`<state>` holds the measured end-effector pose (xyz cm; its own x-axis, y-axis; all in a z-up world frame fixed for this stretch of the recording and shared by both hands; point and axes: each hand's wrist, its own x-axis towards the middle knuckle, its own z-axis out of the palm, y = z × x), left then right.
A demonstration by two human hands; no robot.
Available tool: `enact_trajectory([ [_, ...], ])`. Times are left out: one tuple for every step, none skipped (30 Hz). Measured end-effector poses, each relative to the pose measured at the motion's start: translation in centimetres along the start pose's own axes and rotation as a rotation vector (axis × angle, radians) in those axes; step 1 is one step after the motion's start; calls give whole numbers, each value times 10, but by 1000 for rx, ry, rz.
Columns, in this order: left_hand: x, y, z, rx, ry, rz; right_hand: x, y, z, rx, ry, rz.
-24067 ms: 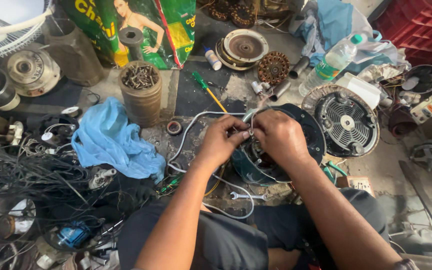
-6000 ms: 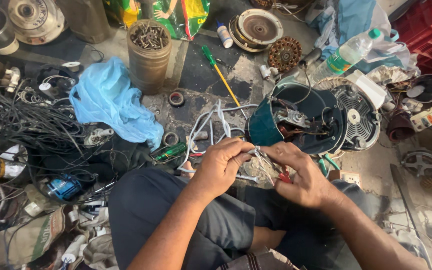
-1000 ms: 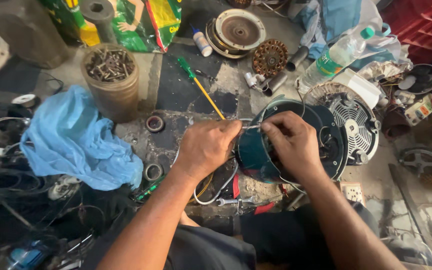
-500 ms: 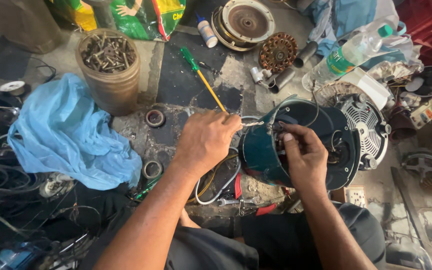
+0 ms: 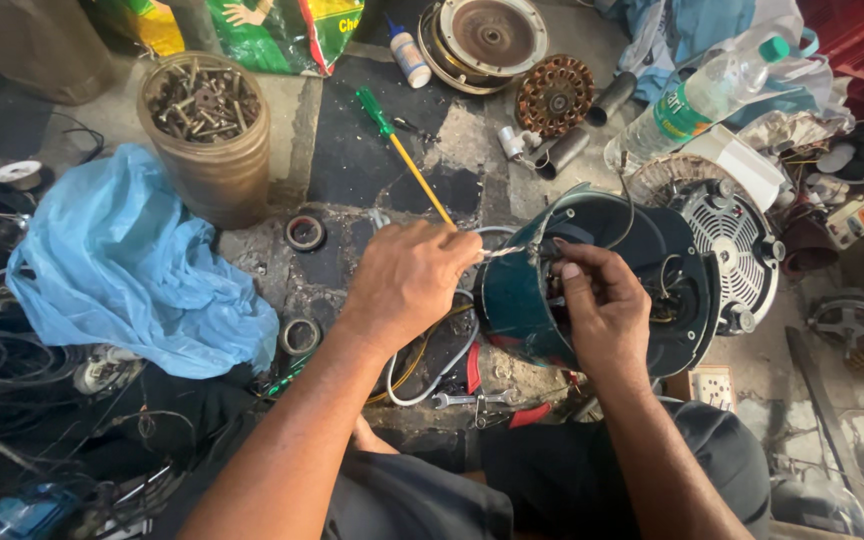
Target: The person disassembles a fan motor housing using a screwdriver, then uses pliers to strip and connect wires inside the motor casing. The person manipulates the internal components and wires to repair the appliance.
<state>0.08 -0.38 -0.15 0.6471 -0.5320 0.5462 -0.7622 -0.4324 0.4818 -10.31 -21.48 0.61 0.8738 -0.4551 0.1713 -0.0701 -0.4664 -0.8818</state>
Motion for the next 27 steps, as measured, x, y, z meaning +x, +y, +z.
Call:
enact_trajectory([
  [1, 0, 1, -5, 15, -2, 0, 0, 0, 21, -4, 9],
  [2, 0, 2, -10, 30, -4, -1, 0, 1, 41, -9, 18],
  [3, 0, 3, 8, 23, -7, -1, 0, 2, 46, -9, 28],
  [4, 1, 3, 25, 16, -10, -1, 0, 2, 52, -9, 37],
  [5, 2, 4, 42, 12, -10, -1, 0, 2, 56, -8, 43],
  [6, 3, 5, 44, 16, -6, 0, 0, 2, 32, -5, 41],
  [7, 4, 5, 43, 19, -2, 1, 0, 1, 6, -1, 39],
  [8, 5, 6, 43, 23, 3, 1, -1, 1, -20, 2, 38],
  [10, 6, 7, 49, 14, 11, 1, -1, 1, -1, -6, 22],
  [11, 7, 8, 54, 5, 19, 2, -1, 1, 19, -14, 6],
  [12, 8, 9, 60, -5, 27, 1, -2, 2, 38, -22, -8],
  [14, 9, 10, 51, -12, 33, 1, -3, 3, 46, -29, 0],
  [16, 9, 11, 39, -18, 42, 1, -4, 3, 51, -34, 7],
  [17, 10, 12, 27, -23, 51, 1, -5, 3, 56, -40, 14],
  [18, 11, 14, 7, -8, 63, 2, -6, 2, -1, -31, 11],
  [18, 13, 15, -12, 6, 75, 2, -7, 1, -57, -23, 7],
  [18, 14, 16, -31, 19, 87, 1, -7, 0, -111, -14, 5],
  [17, 15, 18, -64, -8, 20, 2, -8, -1, -102, -12, 17],
  [16, 15, 18, -95, -37, -50, 2, -8, 0, -91, -13, 30],
  [15, 16, 19, -124, -66, -120, 2, -8, 0, -79, -14, 43],
  [15, 16, 20, -147, -52, -111, 2, -7, 1, -66, -4, 53],
  [15, 16, 21, -170, -39, -103, 3, -6, 2, -54, 5, 62],
  [16, 16, 22, -194, -25, -94, 3, -5, 3, -42, 15, 73],
  [16, 17, 23, -190, -24, -87, 3, -3, 3, -32, 23, 89],
  [17, 17, 25, -187, -21, -78, 4, -1, 3, -23, 32, 103],
  [18, 18, 26, -184, -18, -70, 5, 0, 3, -14, 41, 117],
  [18, 19, 27, -184, -24, -82, 5, 2, 3, 5, 39, 108],
])
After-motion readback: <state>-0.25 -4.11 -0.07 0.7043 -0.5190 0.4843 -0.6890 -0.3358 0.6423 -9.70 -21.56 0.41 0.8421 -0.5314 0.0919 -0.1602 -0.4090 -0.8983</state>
